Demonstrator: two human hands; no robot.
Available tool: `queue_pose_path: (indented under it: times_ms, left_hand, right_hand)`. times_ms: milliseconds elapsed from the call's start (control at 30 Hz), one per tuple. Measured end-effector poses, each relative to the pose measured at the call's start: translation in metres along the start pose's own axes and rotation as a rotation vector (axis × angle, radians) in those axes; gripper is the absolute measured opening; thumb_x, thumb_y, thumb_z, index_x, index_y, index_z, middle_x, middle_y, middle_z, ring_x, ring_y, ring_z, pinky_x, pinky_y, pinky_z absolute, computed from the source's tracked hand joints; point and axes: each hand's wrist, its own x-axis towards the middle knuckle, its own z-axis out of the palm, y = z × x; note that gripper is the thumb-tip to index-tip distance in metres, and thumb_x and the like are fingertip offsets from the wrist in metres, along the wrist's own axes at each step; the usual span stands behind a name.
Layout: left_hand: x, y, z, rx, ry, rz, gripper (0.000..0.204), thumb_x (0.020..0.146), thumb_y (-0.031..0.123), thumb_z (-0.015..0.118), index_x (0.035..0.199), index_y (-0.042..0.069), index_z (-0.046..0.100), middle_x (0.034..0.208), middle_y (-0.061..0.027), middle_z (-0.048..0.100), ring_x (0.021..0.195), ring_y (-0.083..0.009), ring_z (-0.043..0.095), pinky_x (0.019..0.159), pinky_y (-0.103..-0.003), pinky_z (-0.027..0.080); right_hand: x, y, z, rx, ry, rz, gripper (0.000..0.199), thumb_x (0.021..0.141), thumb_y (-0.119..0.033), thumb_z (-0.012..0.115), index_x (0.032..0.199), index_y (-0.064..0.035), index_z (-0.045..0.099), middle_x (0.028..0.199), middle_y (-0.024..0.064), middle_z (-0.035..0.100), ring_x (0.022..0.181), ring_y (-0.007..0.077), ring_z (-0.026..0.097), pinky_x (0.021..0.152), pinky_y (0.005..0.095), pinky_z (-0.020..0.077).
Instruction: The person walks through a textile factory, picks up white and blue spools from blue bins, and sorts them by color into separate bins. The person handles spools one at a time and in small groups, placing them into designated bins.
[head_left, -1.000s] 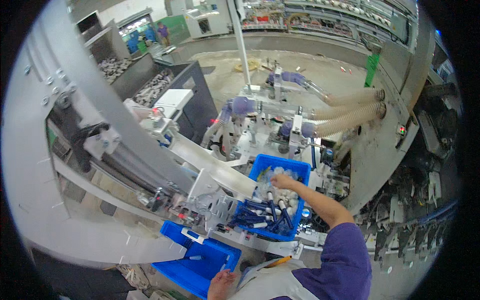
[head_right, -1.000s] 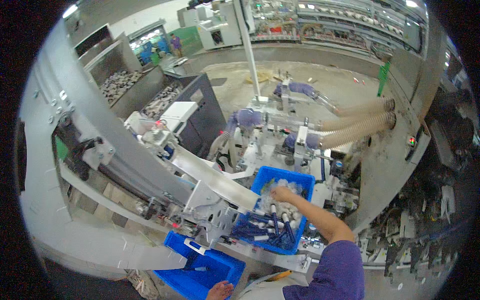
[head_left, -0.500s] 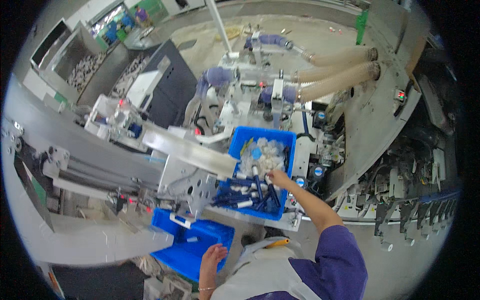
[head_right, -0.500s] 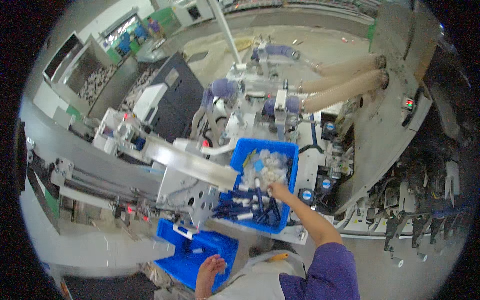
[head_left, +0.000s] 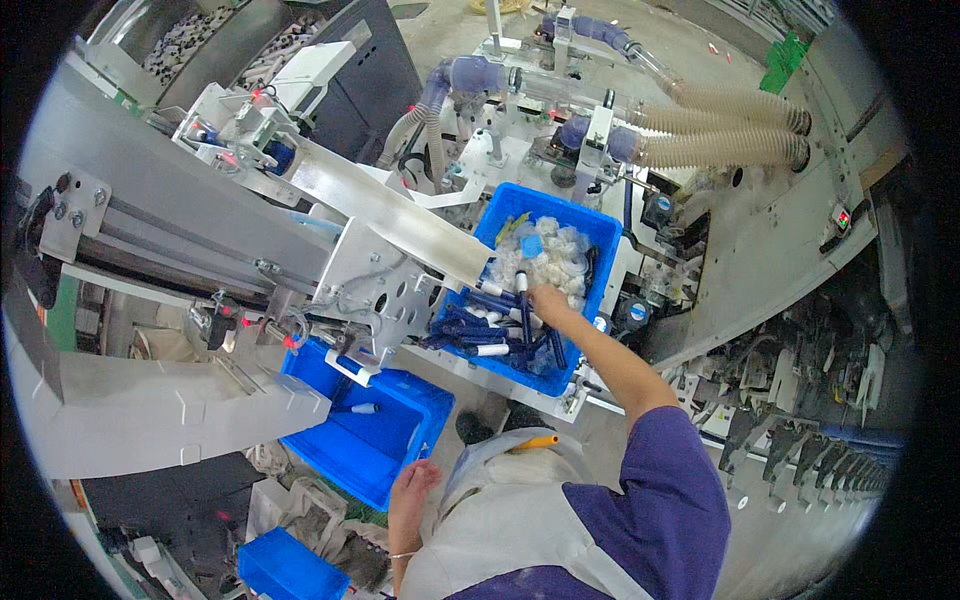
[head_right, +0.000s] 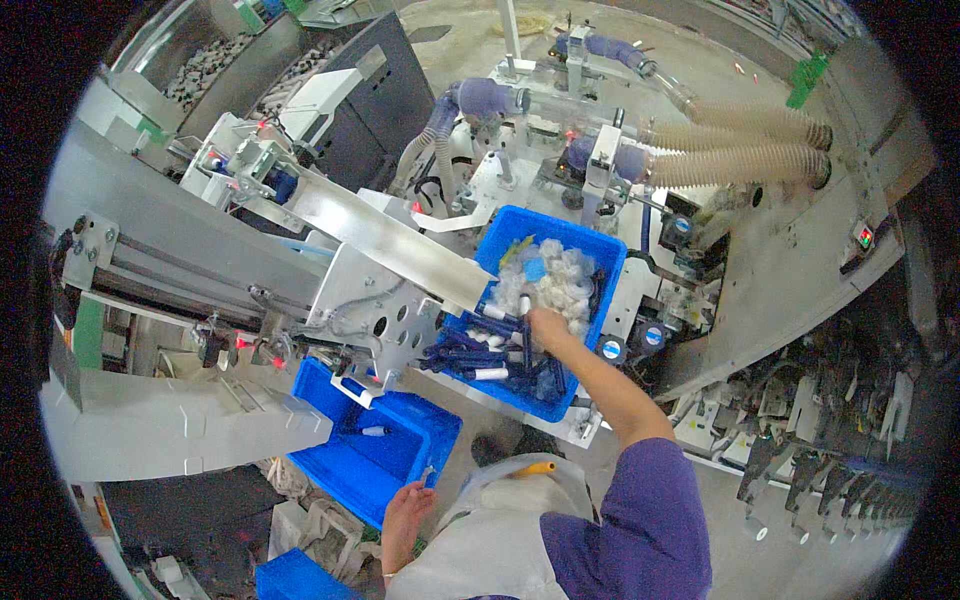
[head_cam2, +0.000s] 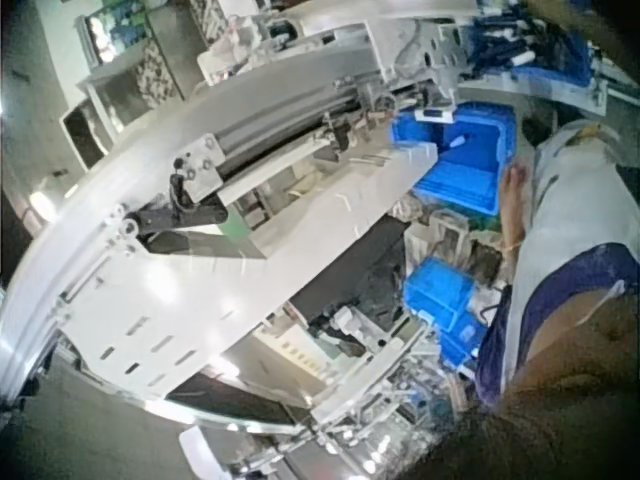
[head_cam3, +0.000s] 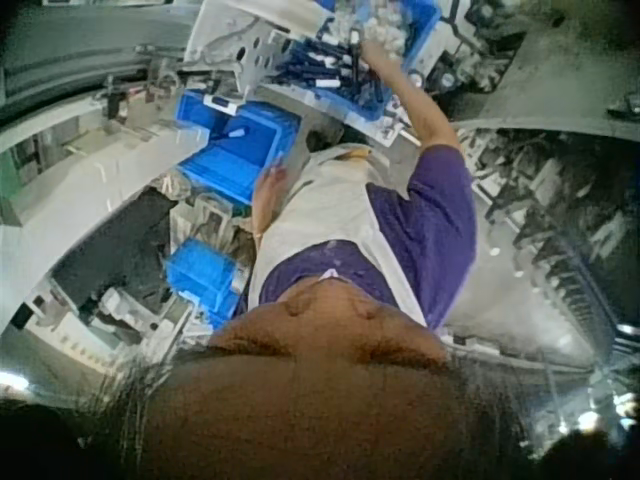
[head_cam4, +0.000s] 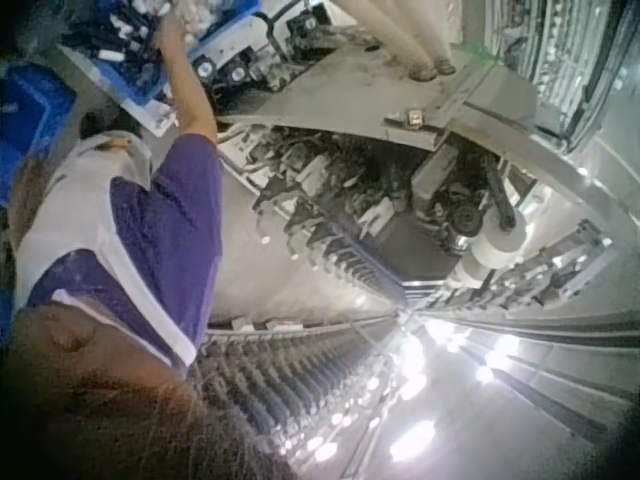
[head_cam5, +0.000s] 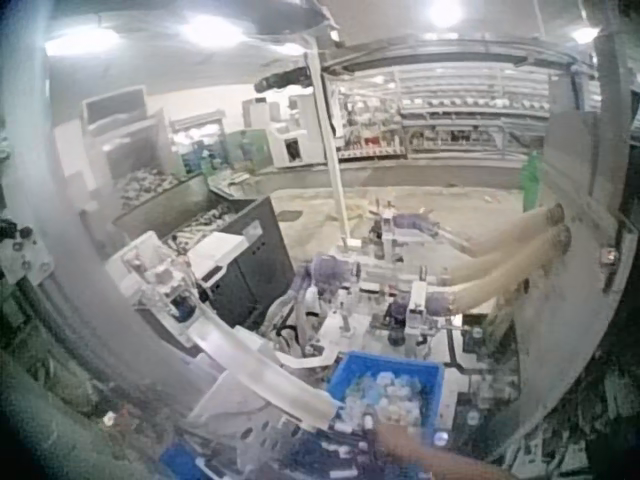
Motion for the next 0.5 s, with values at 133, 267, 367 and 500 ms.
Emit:
queue_pose_path:
  times_ms: [133,267,367,500]
  left_hand:
    - [-0.004,-0.002,-0.008,0.003,0.017,0.047,0.034,0.097,0.025,0.052,0.118,-0.002,0.053,0.108,-0.0143,0.063,0.098,-0.0217,0.061,0.087,-0.035,0.049]
    - [-0.006,-0.009,-0.016,-0.069,0.024,0.031,0.033,0.098,0.024,0.051,0.118,-0.002,0.053,0.105,-0.0135,0.063,0.096,-0.0213,0.062,0.086,-0.034,0.050]
    - [-0.006,-0.015,-0.021,-0.079,0.036,0.015,0.033,0.098,0.024,0.050,0.118,-0.002,0.053,0.104,-0.0135,0.063,0.095,-0.0218,0.063,0.085,-0.033,0.051]
    - [-0.002,-0.021,-0.023,-0.082,0.024,-0.010,0.033,0.098,0.023,0.050,0.119,-0.002,0.053,0.104,-0.0122,0.063,0.095,-0.0208,0.062,0.085,-0.033,0.051]
  right_hand:
    - [-0.005,-0.011,0.015,-0.440,0.140,-0.367,0.027,0.077,-0.017,0.066,0.104,-0.0148,0.065,0.122,0.0146,0.051,0.119,0.0322,0.046,0.086,0.0450,0.0460]
    - [-0.009,-0.013,0.007,-0.377,0.044,-0.389,0.023,0.079,-0.013,0.060,0.101,-0.0120,0.060,0.129,0.0144,0.049,0.125,0.0317,0.042,0.101,0.0492,0.0367]
    - [-0.016,-0.014,-0.007,-0.442,0.273,-0.488,0.041,0.074,-0.010,0.066,0.113,-0.0065,0.054,0.131,0.0112,0.047,0.127,0.0290,0.040,0.101,0.0475,0.0346]
    - [-0.021,-0.031,-0.011,0.022,0.303,-0.377,0.030,0.076,-0.006,0.062,0.103,-0.0011,0.051,0.100,0.0162,0.054,0.102,0.0346,0.053,0.086,0.0446,0.0448]
